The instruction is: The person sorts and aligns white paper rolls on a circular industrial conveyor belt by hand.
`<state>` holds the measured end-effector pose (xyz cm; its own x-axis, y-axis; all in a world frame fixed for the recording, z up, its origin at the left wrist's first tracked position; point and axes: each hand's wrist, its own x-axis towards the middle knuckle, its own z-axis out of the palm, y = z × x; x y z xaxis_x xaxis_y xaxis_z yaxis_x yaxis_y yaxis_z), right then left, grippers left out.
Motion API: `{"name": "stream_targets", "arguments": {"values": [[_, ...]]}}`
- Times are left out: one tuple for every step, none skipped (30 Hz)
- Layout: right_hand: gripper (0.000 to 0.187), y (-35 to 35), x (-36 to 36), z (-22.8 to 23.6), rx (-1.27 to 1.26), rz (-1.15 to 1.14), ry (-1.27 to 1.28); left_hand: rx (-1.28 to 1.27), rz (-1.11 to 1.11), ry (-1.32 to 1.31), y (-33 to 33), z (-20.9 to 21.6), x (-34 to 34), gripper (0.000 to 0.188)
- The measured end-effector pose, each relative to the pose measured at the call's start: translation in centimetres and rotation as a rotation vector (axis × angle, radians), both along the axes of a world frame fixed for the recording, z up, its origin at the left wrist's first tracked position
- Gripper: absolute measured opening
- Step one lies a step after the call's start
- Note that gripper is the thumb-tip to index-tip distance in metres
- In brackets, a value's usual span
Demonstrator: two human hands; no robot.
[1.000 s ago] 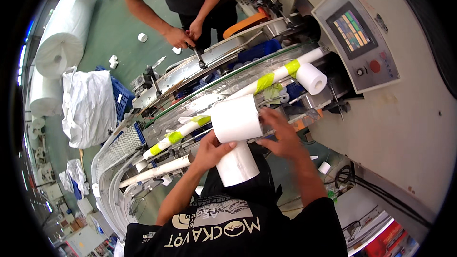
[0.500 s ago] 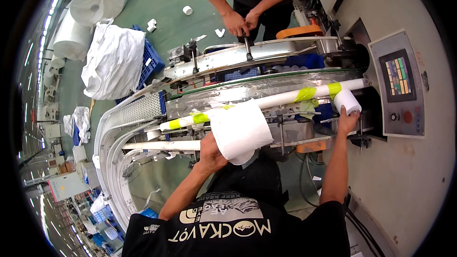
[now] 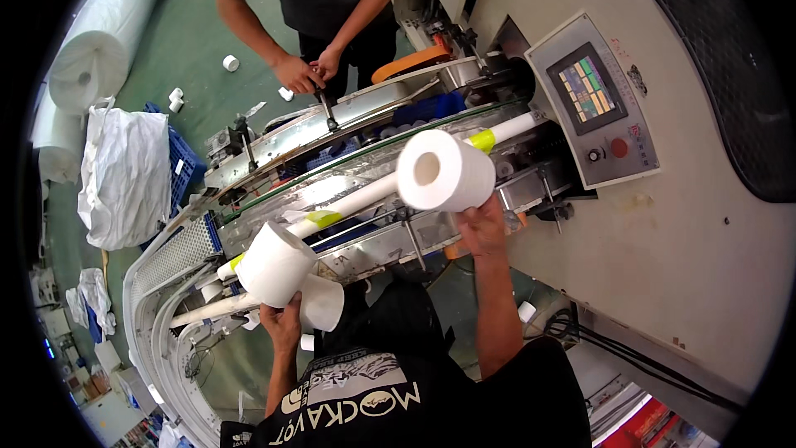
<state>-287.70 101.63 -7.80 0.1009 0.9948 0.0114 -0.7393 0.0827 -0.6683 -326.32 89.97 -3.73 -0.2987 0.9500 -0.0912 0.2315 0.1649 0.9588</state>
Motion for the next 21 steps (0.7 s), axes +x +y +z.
{"name": "stream_targets", "arguments": {"values": [[0.080, 0.1, -1.4, 0.7, 0.001, 0.038, 0.038, -0.026, 0.045, -0.063, -0.7, -0.3, -0.6, 0.030], [0.083, 0.3, -2.7, 1.3, 0.004, 0.087, 0.078, -0.030, 0.072, -0.126, -1.3, -0.4, -1.2, 0.033], [0.084, 0.3, -4.0, 2.1, -0.010, 0.102, 0.067, -0.026, 0.090, -0.143, -2.0, -0.6, -1.9, 0.034], [0.086, 0.2, -5.5, 2.9, -0.025, 0.122, 0.054, -0.021, 0.115, -0.161, -2.9, -0.7, -2.7, 0.034], [0.087, 0.1, -7.1, 3.4, -0.031, 0.143, 0.040, -0.008, 0.138, -0.179, -3.5, -0.6, -3.5, 0.035], [0.087, 0.2, -8.4, 3.1, -0.006, 0.187, 0.069, 0.002, 0.162, -0.183, -4.3, -0.3, -4.2, 0.036], [0.077, 0.1, -10.2, 2.5, 0.057, 0.251, 0.115, 0.004, 0.181, -0.194, -5.0, 0.0, -5.4, 0.036], [0.073, 0.2, -12.1, 1.6, 0.044, 0.329, 0.329, 0.002, 0.201, -0.210, -5.9, 0.3, -6.6, 0.036], [0.067, -0.3, -14.7, 2.0, -0.037, 0.364, 0.472, -0.005, 0.227, -0.232, -7.2, 0.4, -7.8, 0.036], [0.062, -0.6, -17.3, 2.6, -0.125, 0.388, 0.620, 0.012, 0.262, -0.245, -8.5, 0.4, -9.2, 0.036], [0.058, -1.0, -19.9, 2.5, -0.148, 0.486, 0.731, 0.034, 0.297, -0.258, -9.9, 0.4, -10.8, 0.036], [0.058, -1.2, -22.7, 3.3, -0.121, 0.556, 0.721, 0.056, 0.331, -0.274, -11.2, 0.1, -12.4, 0.037], [0.058, -1.4, -25.6, 4.2, -0.094, 0.626, 0.711, 0.069, 0.373, -0.269, -12.7, -0.1, -14.0, 0.036], [0.057, -1.8, -28.5, 4.4, -0.085, 0.671, 0.765, 0.079, 0.418, -0.263, -14.4, -0.4, -15.8, 0.036], [0.056, -2.3, -31.6, 4.4, -0.082, 0.714, 0.823, 0.085, 0.462, -0.255, -16.4, -0.6, -17.8, 0.035], [0.055, -3.0, -34.8, 4.4, -0.082, 0.759, 0.881, 0.096, 0.511, -0.257, -18.4, -1.0, -19.8, 0.035], [0.054, -3.8, -38.0, 4.3, -0.072, 0.779, 0.874, 0.106, 0.563, -0.261, -20.4, -1.3, -21.7, 0.035], [0.053, -4.7, -41.1, 4.2, -0.063, 0.803, 0.867, 0.117, 0.619, -0.265, -22.4, -1.5, -23.8, 0.034], [0.052, -5.5, -44.0, 4.0, -0.064, 0.833, 0.858, 0.104, 0.675, -0.266, -24.6, -1.9, -25.6, 0.034], [0.050, -6.3, -47.2, 4.0, -0.094, 0.877, 0.913, 0.087, 0.732, -0.261, -27.1, -1.9, -27.8, 0.034], [0.048, -6.9, -50.2, 4.3, -0.132, 0.884, 0.876, 0.070, 0.793, -0.258, -29.5, -2.0, -29.8, 0.034]]}}
